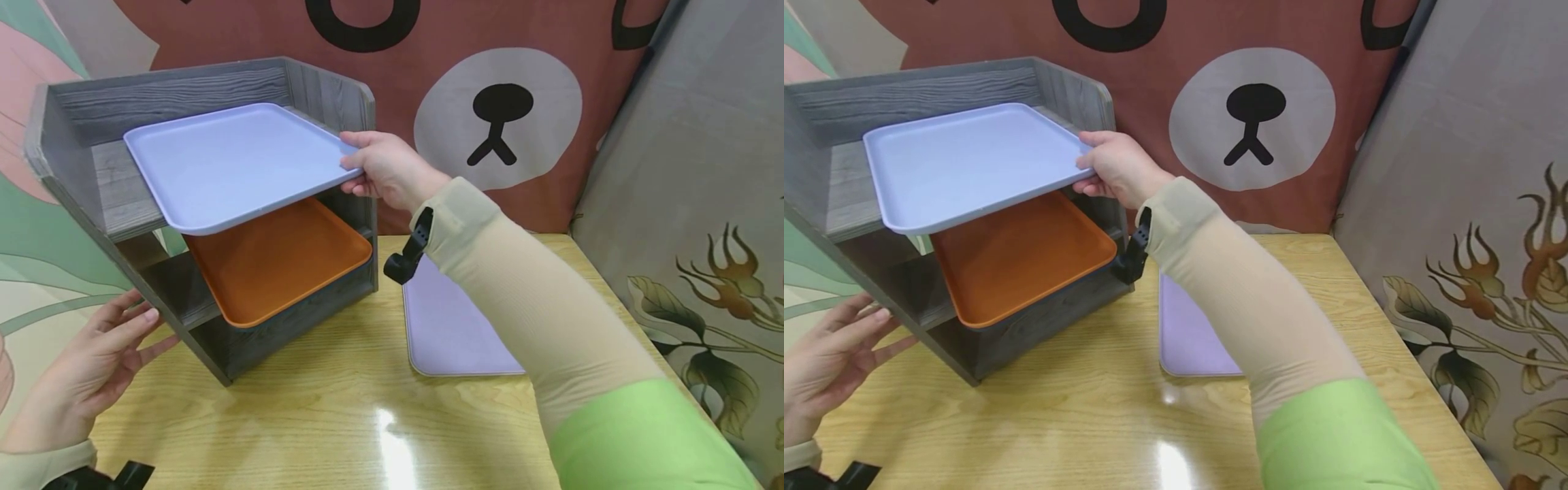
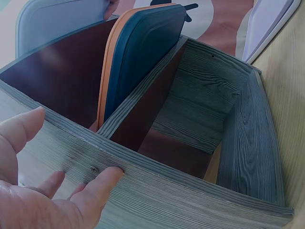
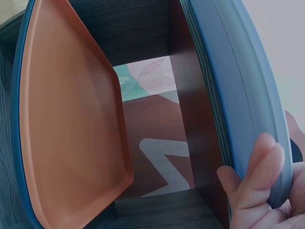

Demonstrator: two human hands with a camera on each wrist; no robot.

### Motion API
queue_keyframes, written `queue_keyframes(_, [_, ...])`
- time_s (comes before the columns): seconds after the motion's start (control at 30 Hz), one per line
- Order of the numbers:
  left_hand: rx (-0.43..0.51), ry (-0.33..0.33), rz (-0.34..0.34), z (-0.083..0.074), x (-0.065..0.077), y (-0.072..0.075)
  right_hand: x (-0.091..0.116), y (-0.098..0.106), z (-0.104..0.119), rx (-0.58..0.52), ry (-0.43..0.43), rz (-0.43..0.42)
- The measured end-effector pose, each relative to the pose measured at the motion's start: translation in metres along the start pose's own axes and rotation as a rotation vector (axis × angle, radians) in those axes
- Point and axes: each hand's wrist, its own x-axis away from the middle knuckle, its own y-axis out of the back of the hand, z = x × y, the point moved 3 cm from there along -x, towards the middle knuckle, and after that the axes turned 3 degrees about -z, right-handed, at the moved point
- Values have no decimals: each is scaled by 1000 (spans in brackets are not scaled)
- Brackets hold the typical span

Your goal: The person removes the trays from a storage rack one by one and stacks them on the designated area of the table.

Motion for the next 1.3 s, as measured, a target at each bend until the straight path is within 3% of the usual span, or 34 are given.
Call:
queue_keyframes(0.3, [6,4,5,-1,2,-1,2,1,-1,-10,-33,2])
queue_keyframes(0.63, [-1,0,7,-1,1,-1,5,-1,-4,-91,-32,-27])
queue_keyframes(0.93, [-30,14,-24,-1,1,-1,9,3,-12,-160,24,-77])
queue_keyframes(1.3, [-2,-17,26,-2,2,-1,15,9,-18,-215,155,-98])
